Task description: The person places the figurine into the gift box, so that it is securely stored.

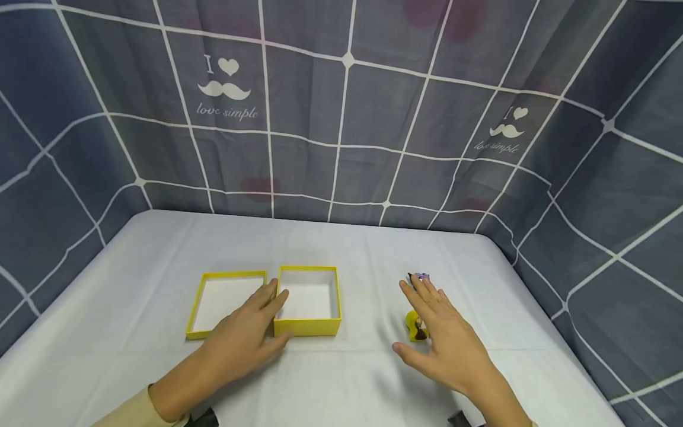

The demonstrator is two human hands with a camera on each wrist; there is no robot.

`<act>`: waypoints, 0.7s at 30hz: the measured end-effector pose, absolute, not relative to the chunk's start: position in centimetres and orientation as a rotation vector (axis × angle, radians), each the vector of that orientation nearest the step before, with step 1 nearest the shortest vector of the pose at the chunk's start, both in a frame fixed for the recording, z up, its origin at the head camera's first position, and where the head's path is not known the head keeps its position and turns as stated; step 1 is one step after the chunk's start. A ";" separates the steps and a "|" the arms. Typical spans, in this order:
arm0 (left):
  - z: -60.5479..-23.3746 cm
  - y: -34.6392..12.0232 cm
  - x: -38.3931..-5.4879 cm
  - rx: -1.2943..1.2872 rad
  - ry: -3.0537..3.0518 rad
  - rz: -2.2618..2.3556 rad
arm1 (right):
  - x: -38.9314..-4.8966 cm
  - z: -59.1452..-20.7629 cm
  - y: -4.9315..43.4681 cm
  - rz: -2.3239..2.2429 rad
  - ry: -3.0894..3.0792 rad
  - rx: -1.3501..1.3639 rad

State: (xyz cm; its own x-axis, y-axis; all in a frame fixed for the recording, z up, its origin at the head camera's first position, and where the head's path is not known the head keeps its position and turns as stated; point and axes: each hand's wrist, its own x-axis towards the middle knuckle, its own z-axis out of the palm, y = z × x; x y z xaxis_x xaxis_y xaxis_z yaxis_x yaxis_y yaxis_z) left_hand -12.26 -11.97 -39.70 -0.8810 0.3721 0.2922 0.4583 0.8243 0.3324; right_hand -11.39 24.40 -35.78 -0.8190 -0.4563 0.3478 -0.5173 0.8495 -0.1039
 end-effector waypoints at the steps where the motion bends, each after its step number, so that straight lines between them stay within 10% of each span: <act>1: -39.7 -11.9 -12.3 -0.647 -2.780 -0.584 | -11.3 -35.9 24.6 0.288 -2.720 0.732; 21: -39.9 -11.7 -12.8 -0.609 -2.753 -0.611 | -11.9 -39.4 29.4 0.634 -2.833 0.475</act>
State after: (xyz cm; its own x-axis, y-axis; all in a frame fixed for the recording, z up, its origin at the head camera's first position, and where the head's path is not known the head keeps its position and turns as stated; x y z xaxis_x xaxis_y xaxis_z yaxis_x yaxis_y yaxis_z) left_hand -12.84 -11.71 -39.94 -0.8796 0.3423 0.3304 0.4500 0.8240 0.3442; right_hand -11.93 29.39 -39.41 -0.9284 -0.2653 0.2602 -0.3509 0.8562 -0.3792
